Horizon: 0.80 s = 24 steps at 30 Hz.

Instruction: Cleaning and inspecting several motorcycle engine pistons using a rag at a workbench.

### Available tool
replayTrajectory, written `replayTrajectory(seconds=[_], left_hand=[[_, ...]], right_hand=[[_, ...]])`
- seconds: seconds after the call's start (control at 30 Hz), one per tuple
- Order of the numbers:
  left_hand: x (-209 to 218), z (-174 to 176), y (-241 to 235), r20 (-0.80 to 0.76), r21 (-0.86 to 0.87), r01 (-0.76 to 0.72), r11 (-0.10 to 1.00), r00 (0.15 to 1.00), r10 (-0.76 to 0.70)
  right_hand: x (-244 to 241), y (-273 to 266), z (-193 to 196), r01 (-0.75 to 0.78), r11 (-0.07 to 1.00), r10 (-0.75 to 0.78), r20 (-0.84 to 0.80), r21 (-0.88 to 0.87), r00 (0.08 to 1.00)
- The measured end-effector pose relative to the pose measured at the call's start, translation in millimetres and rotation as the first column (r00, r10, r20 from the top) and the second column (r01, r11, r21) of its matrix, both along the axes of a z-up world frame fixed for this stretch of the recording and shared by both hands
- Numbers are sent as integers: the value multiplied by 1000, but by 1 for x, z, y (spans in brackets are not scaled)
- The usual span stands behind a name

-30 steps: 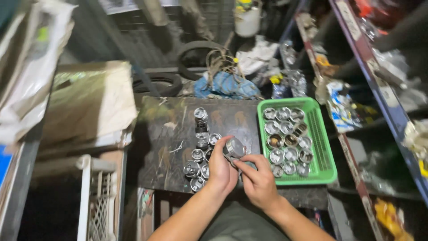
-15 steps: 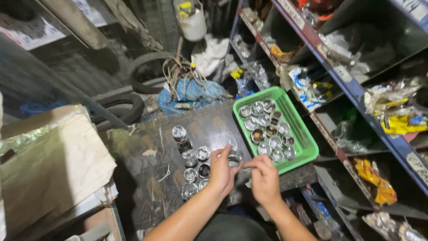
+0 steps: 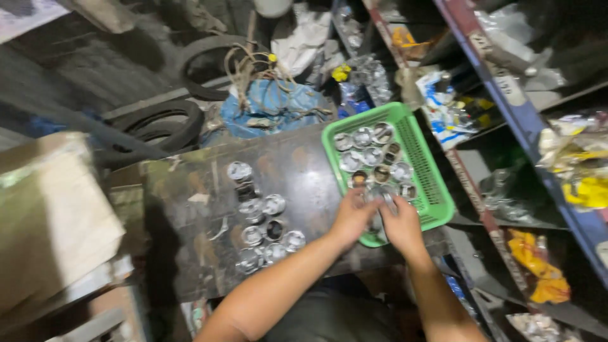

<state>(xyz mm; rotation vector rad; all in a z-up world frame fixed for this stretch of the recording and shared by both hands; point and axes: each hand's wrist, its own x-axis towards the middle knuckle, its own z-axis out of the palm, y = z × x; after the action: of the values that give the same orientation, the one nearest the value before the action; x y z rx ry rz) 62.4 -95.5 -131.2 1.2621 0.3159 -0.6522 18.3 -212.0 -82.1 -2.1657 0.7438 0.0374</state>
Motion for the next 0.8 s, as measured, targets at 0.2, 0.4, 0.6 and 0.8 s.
replayTrajectory(seconds=[0.2,0.4,0.6,0.8], left_hand=[[68,-78,-86,-44,-9,-313,950,949,313],[150,-144,-149,-3,457,-266,849,954,300],[159,-164,-160,2,613,-114,781,990,143],[144,-108,-150,52,552,-61,831,998,40]], right_hand=[[85,-60,-11,-14,1000,14,5,-15,1000],[181,-141,-144,-53,998,51,-58,-44,997],[202,-133,-146,-48,992,34,-120,-114,992],[192,-130,-126,-83,991,76,-71,-109,995]])
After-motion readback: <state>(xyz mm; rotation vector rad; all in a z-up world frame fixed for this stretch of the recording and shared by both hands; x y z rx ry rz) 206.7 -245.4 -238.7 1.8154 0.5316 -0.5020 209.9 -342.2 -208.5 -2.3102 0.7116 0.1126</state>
